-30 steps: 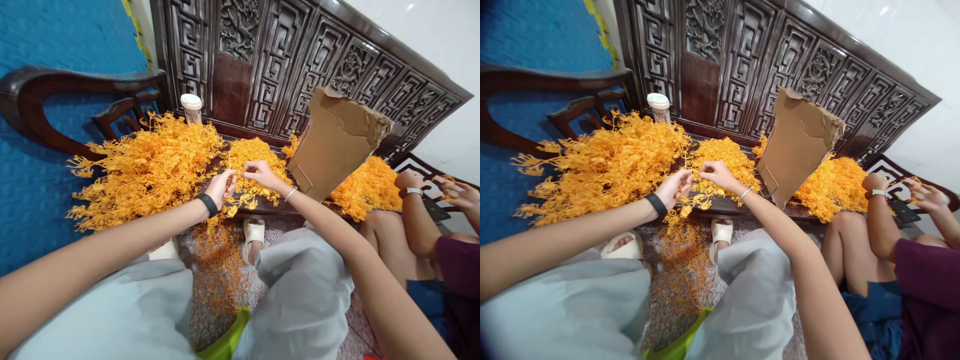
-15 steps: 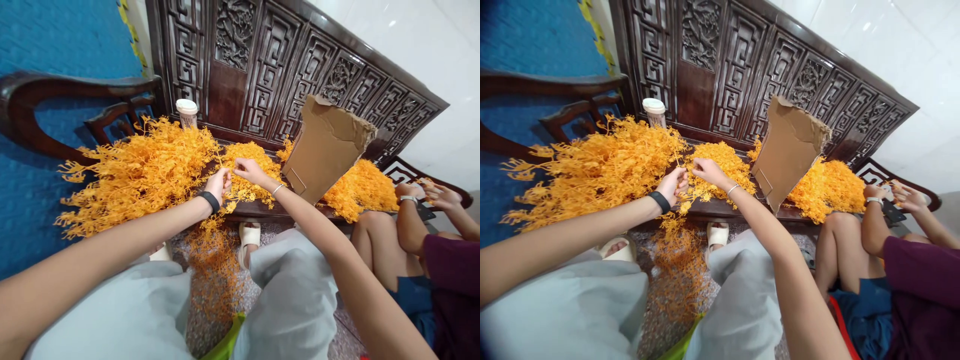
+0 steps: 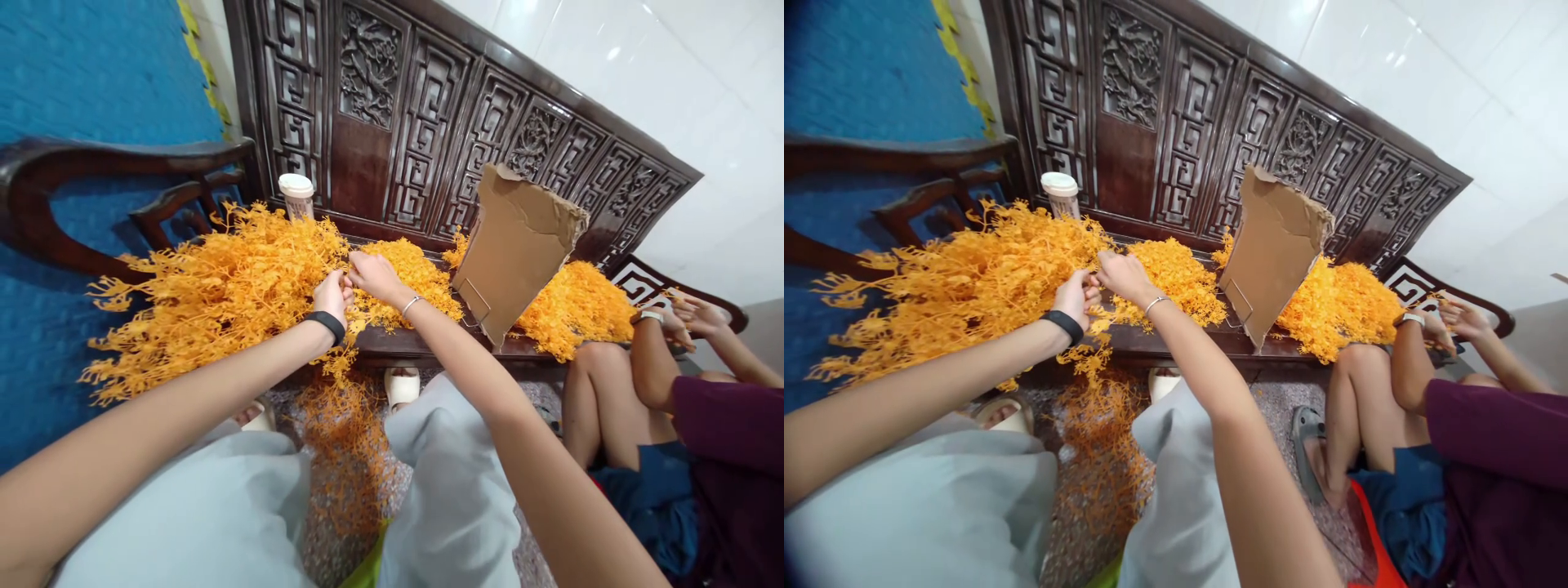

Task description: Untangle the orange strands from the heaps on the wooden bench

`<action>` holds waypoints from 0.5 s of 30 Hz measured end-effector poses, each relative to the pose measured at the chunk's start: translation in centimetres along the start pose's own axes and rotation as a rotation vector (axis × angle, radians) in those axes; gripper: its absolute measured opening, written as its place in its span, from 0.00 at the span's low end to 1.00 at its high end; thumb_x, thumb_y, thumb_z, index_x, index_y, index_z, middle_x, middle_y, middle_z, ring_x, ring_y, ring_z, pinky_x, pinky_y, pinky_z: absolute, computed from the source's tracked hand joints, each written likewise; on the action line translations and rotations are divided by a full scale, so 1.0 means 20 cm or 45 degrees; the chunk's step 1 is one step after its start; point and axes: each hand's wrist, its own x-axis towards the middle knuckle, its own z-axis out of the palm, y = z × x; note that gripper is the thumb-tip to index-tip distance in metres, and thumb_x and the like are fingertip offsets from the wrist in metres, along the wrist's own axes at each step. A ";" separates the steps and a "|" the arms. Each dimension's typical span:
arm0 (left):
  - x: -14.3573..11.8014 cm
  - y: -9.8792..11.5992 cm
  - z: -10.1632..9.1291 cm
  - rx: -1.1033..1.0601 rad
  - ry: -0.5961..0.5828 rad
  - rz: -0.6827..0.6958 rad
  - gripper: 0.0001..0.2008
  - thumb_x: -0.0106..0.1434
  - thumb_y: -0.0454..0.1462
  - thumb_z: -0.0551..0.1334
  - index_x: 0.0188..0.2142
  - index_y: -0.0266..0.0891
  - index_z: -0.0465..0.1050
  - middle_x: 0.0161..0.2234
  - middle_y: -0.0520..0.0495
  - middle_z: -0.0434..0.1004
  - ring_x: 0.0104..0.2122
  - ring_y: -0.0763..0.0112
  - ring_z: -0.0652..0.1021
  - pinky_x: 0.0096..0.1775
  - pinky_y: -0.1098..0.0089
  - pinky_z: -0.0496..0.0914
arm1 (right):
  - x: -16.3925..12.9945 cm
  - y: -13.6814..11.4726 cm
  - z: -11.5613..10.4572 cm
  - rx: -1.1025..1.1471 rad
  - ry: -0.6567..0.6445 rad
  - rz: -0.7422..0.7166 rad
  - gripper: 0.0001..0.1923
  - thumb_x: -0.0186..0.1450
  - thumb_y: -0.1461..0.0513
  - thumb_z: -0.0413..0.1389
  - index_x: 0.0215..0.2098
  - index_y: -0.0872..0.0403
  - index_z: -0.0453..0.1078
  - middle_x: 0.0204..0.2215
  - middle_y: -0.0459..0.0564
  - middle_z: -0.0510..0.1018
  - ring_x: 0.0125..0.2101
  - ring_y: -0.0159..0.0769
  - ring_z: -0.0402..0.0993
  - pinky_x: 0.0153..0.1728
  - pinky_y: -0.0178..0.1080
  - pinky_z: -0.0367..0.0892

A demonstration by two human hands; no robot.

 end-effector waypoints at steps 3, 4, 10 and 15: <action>0.00 0.01 -0.01 0.007 0.010 0.008 0.12 0.57 0.35 0.50 0.18 0.39 0.53 0.10 0.59 0.49 0.08 0.85 0.49 0.12 0.79 0.42 | 0.03 -0.03 0.00 -0.022 -0.019 0.021 0.09 0.63 0.65 0.43 0.38 0.57 0.63 0.37 0.54 0.73 0.33 0.36 0.67 0.33 0.36 0.55; 0.00 0.01 -0.01 0.005 0.008 0.021 0.12 0.57 0.35 0.50 0.18 0.39 0.53 0.10 0.59 0.49 0.08 0.85 0.50 0.12 0.79 0.42 | 0.03 -0.03 0.00 -0.024 -0.027 0.021 0.09 0.63 0.65 0.43 0.38 0.57 0.63 0.37 0.54 0.73 0.33 0.36 0.67 0.33 0.37 0.56; 0.01 0.01 -0.04 0.008 0.022 0.026 0.11 0.57 0.36 0.50 0.19 0.39 0.53 0.10 0.59 0.48 0.08 0.84 0.50 0.12 0.79 0.42 | 0.05 -0.07 0.01 -0.033 -0.043 0.029 0.10 0.64 0.64 0.42 0.39 0.57 0.62 0.39 0.55 0.73 0.38 0.39 0.69 0.38 0.39 0.57; 0.04 0.02 -0.07 0.023 0.014 0.087 0.10 0.57 0.37 0.51 0.21 0.40 0.51 0.10 0.59 0.49 0.09 0.84 0.50 0.14 0.78 0.42 | 0.09 -0.13 0.03 -0.034 -0.050 0.069 0.09 0.64 0.64 0.43 0.39 0.57 0.62 0.40 0.57 0.73 0.39 0.41 0.70 0.39 0.40 0.59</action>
